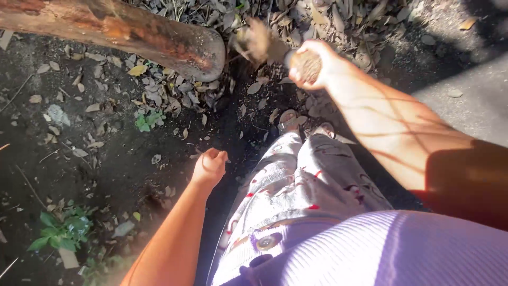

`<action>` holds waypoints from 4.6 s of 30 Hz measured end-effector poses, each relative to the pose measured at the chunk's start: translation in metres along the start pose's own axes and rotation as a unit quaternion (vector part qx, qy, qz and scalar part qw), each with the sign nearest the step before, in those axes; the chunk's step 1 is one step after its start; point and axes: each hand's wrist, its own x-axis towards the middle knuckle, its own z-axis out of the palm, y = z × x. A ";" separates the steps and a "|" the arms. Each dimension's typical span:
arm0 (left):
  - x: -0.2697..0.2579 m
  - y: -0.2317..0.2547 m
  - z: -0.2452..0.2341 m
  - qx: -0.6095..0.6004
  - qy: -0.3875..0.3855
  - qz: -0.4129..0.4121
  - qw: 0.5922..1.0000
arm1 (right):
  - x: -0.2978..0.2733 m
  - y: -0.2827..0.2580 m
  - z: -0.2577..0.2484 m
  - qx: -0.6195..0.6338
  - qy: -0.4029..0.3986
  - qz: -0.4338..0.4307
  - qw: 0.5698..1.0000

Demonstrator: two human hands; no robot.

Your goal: Sweep dry leaves and debris from the ground using a handheld broom.

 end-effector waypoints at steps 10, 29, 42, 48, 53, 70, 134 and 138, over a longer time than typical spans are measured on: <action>-0.004 0.020 0.030 -0.094 -0.018 -0.047 0.994 | -0.119 0.067 -0.027 -0.174 -0.059 -0.068 0.981; -0.032 -0.005 0.012 -0.149 0.014 -0.179 0.972 | -0.033 -0.005 0.051 -0.131 0.048 -0.058 0.988; 0.098 0.058 0.065 -0.161 -0.119 0.007 0.980 | -0.250 0.103 -0.147 -0.164 0.054 -0.287 0.942; 0.094 0.096 0.082 -0.071 -0.156 0.038 0.984 | -0.285 0.265 -0.261 0.152 0.135 -0.114 0.972; 0.094 0.065 0.089 -0.117 -0.205 0.110 0.966 | -0.123 0.234 -0.309 0.364 -0.110 -0.160 0.911; 0.075 0.158 0.060 0.061 -0.188 0.064 0.978 | -0.172 0.114 -0.117 0.098 -0.209 -0.368 0.901; 0.370 0.484 0.226 0.169 -0.414 0.050 0.893 | -0.254 -0.092 -0.233 0.054 -0.207 -0.296 0.931; 0.237 0.566 0.238 0.402 -0.366 0.167 0.823 | -0.340 -0.015 -0.280 0.051 -0.056 -0.285 0.956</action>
